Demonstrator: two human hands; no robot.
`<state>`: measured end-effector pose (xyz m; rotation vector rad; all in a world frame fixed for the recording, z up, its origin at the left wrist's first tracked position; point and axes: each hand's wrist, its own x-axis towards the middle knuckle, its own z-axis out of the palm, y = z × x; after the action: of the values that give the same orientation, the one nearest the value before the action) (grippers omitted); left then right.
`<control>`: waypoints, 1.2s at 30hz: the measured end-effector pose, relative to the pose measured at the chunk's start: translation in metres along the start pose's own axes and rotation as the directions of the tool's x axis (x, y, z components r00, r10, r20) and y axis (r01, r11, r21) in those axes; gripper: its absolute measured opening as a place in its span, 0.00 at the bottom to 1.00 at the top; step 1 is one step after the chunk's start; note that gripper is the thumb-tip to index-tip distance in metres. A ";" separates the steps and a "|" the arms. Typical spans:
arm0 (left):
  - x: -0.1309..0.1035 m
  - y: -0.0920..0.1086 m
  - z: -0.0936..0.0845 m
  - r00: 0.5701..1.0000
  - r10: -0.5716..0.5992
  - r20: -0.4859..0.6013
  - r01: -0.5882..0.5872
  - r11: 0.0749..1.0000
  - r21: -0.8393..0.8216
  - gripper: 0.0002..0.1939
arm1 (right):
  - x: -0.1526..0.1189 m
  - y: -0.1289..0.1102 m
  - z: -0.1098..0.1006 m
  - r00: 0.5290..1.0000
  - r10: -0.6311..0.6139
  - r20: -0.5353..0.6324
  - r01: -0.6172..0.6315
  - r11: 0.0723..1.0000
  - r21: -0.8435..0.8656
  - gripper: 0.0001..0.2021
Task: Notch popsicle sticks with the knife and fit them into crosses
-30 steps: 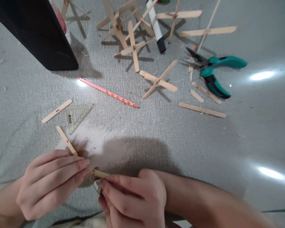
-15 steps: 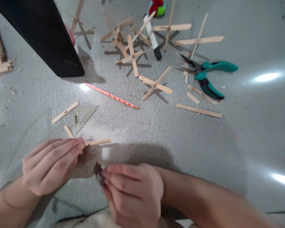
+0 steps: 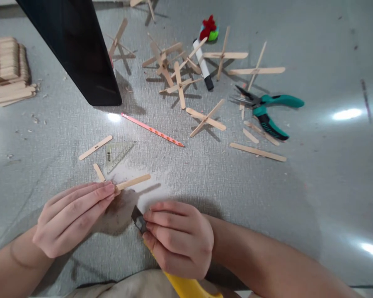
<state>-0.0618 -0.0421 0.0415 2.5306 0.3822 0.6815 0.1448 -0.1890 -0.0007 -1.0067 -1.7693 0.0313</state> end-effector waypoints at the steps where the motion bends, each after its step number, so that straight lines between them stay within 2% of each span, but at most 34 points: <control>1: 0.001 0.000 0.001 0.997 0.069 -0.026 -0.068 0.996 0.049 0.10 | 0.000 0.001 0.000 1.000 -0.003 0.002 0.003 1.000 0.006 0.15; 3: 0.003 -0.001 0.002 0.980 0.189 -0.061 -0.178 0.972 0.151 0.09 | 0.001 0.002 -0.001 1.000 0.012 0.007 -0.012 1.000 0.015 0.15; 5: 0.003 -0.002 0.004 0.969 0.233 -0.080 -0.214 0.957 0.194 0.08 | 0.002 0.003 -0.002 1.000 0.030 0.006 -0.030 0.999 0.017 0.15; 10: -0.001 -0.004 0.007 0.970 0.215 -0.111 -0.188 0.959 0.213 0.07 | 0.004 0.003 -0.003 0.999 0.047 0.009 -0.047 0.999 0.012 0.16; 18: -0.003 -0.003 0.008 0.969 0.210 -0.133 -0.179 0.961 0.213 0.12 | 0.006 0.006 -0.004 1.000 0.029 -0.001 -0.029 0.999 0.027 0.14; 21: 0.000 -0.006 0.014 0.974 0.186 -0.128 -0.156 0.964 0.213 0.11 | 0.008 0.010 -0.009 0.997 0.059 0.043 -0.062 0.996 0.058 0.11; 24: 0.007 -0.008 0.026 0.972 0.206 -0.111 -0.180 0.962 0.207 0.06 | 0.010 0.016 -0.015 0.987 0.154 0.043 -0.157 0.984 0.082 0.07; 27: 0.010 -0.004 0.038 0.991 0.128 -0.050 -0.114 0.969 0.218 0.04 | 0.012 0.021 -0.018 0.949 0.313 0.032 -0.314 0.945 0.092 0.11; 30: 0.006 0.004 0.046 0.997 0.075 0.021 -0.078 0.963 0.259 0.04 | 0.013 0.026 -0.017 0.924 0.371 0.091 -0.378 0.923 0.071 0.13; 33: 0.002 0.003 0.047 0.998 0.066 0.011 -0.066 0.974 0.218 0.06 | 0.014 0.028 -0.015 0.901 0.414 0.126 -0.423 0.904 0.059 0.13; 36: 0.005 -0.010 0.042 0.998 0.058 0.019 -0.060 0.994 0.095 0.07 | 0.016 0.029 -0.013 0.851 0.503 0.150 -0.517 0.852 0.082 0.13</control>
<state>-0.0364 -0.0479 0.0064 2.6452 0.3428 0.6798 0.1715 -0.1657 0.0037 -1.3862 -1.5371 0.5419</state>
